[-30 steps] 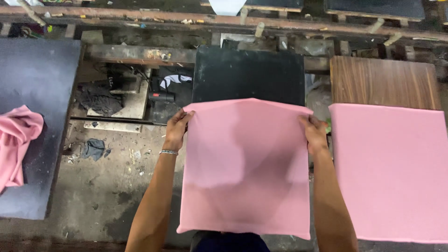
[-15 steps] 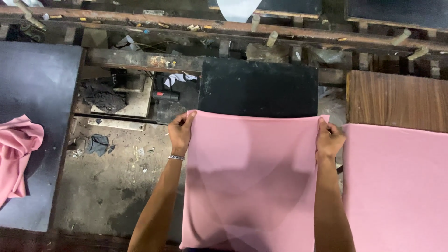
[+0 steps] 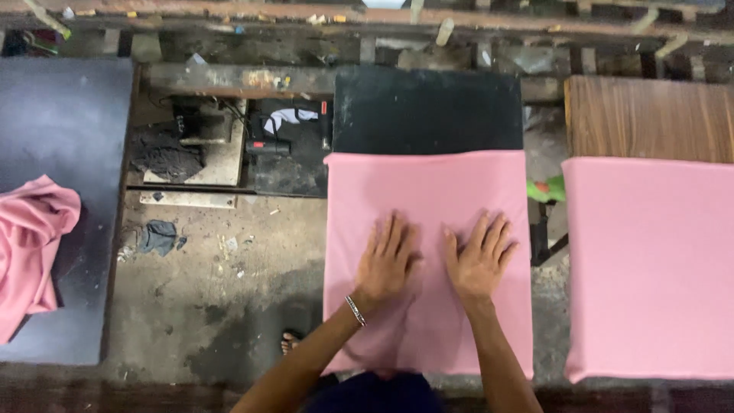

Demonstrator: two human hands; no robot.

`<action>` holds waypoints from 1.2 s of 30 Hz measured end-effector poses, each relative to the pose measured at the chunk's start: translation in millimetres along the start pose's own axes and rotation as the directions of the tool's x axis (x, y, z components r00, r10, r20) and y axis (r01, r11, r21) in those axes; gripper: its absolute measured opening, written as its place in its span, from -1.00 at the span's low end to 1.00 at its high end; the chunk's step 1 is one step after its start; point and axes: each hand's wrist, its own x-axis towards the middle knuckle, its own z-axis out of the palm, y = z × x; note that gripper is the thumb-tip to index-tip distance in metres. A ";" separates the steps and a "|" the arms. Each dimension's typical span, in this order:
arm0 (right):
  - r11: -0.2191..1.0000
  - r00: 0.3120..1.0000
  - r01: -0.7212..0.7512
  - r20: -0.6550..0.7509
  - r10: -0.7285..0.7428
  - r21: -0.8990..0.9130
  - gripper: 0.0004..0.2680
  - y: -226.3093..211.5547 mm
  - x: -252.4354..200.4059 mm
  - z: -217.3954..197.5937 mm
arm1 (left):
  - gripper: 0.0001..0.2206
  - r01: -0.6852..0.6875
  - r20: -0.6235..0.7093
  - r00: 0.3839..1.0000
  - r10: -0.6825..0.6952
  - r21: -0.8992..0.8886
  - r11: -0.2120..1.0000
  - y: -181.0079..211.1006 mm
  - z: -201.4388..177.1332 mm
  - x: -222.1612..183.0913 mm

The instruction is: Placing pink fabric pieces onto boards for screen printing.

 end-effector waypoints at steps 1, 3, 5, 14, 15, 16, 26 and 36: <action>0.999 0.999 0.012 -0.034 -0.014 -0.042 -0.40 -4.9 -16.6 -5.4 | -0.46 -0.051 0.003 0.999 0.051 0.059 0.997 15.9 -20.1 -8.7; 0.996 0.995 0.057 -0.078 -0.063 -0.067 -0.38 -0.4 -57.1 -18.7 | -0.43 -0.058 0.113 0.992 0.060 -0.027 0.998 15.1 -10.0 -59.6; 0.990 0.985 0.115 -0.117 -0.124 -0.087 -0.36 -0.9 -95.0 -33.5 | -0.39 -0.043 0.218 0.974 0.065 -0.102 0.994 16.5 -9.3 -106.2; 0.489 0.826 -0.041 -0.304 -0.474 -0.871 -0.43 -21.3 -267.5 -23.7 | -0.46 -0.102 0.194 0.969 0.156 -0.265 0.959 -43.7 -128.4 -303.0; 0.836 0.901 -0.052 -0.387 -0.197 -0.547 -0.45 -8.1 -276.6 -4.4 | -0.47 0.033 0.271 0.961 0.057 -0.318 0.948 -61.4 -140.3 -328.7; 0.986 0.945 -0.129 -0.314 0.090 -0.106 -0.39 5.8 -283.3 16.7 | -0.48 0.170 0.349 0.936 -0.035 -0.362 0.917 -78.3 -150.7 -353.9; 0.841 0.659 -0.445 0.748 0.075 0.308 -0.70 -471.5 -299.1 -53.4 | -0.86 0.661 -0.235 0.520 -0.821 -0.499 0.561 -331.8 -365.9 -417.5; 0.546 0.730 0.612 -0.142 -0.669 0.573 -0.83 -713.1 -180.2 72.2 | -0.78 0.662 -0.308 0.719 -0.623 0.030 0.749 -521.3 -363.1 -402.6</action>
